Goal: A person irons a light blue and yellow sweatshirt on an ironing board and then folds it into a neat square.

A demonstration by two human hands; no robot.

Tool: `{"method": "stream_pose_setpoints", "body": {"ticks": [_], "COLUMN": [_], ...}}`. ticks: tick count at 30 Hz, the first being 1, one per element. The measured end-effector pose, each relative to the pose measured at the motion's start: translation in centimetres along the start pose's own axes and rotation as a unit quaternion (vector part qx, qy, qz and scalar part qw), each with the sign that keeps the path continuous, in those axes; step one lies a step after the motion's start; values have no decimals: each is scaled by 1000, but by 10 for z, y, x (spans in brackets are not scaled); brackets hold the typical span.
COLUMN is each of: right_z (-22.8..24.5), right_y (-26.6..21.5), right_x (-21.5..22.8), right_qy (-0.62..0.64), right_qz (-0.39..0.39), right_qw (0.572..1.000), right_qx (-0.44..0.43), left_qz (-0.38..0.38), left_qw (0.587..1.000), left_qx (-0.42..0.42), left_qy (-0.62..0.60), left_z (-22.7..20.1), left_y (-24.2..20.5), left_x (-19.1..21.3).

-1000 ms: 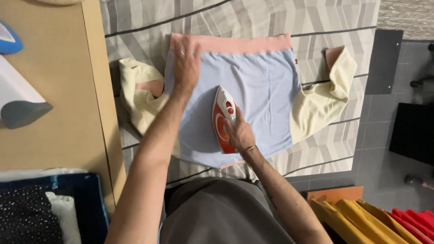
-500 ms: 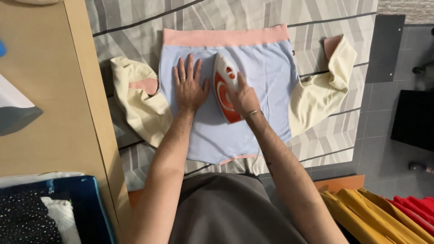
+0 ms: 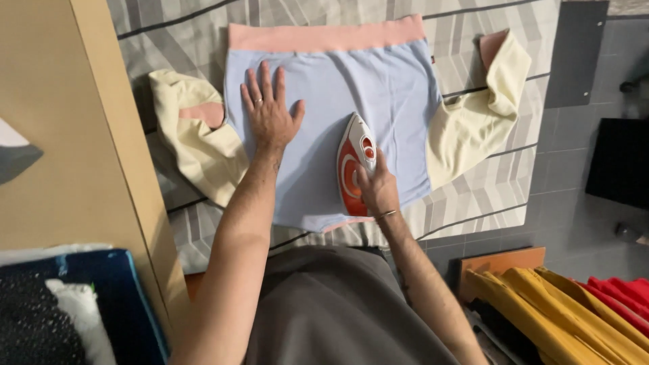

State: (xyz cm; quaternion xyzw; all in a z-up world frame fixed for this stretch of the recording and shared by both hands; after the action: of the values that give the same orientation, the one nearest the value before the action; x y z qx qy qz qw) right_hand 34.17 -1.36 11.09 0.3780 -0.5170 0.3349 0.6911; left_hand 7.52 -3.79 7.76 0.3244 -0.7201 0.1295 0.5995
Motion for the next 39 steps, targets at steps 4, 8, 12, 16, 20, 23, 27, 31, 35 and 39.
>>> {"method": "stream_pose_setpoints", "body": {"ticks": [4, 8, 12, 16, 20, 23, 27, 31, 35, 39], "right_z": [63, 14, 31, 60, 64, 62, 45, -18, -94, -148], "right_y": [-1, -12, -16, -5, -10, -3, 23, 28, 51, 69], "right_x": [31, 5, -2, -2, -11, 3, 79, 48, 33, 15], "right_qy": [-29, 37, 70, 59, 56, 84, 154, 161, 94, 64], "right_qz": [101, 385, 379, 424, 406, 390, 316, 271, 217, 169], "right_qw": [946, 907, 910, 904, 912, 913, 889, 885, 907, 906], "right_qx": [308, -165, -154, -19, -34, -89, -295, -343, -349, -383], "left_qz": [8, 13, -11, -11, -25, -19, -11, -13, -70, -94], "left_qw": [999, 999, 999, 997, 996, 986, 984, 999, 997, 994], "left_qx": [-37, -41, -28, -18, -16, 18, 32, -20, -43, -55], "left_qy": [5, -3, -33, -73, -86, -165, -172, -45, -8, -8], "left_z": [1, 23, 48, 39, 35, 23, 13, 0, -7, -14], "left_y": [1, -3, -13, -56, -120, -137, -154, -157, -157, -154], "left_x": [-5, -18, -35, 5, 25, 23, 21, 22, 33, 47]}}
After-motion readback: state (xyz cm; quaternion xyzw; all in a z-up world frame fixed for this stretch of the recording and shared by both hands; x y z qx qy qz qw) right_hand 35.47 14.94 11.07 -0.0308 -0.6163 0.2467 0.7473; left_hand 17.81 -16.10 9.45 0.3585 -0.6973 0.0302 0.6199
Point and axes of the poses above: each hand's wrist, its own y-axis towards the middle knuckle, its own x-axis out of the back of the hand, z = x × y, the point moved 10 cm from there along y, towards the middle knuckle, and after that the axes turned 8 degrees about -z, right-handed, at the moved point
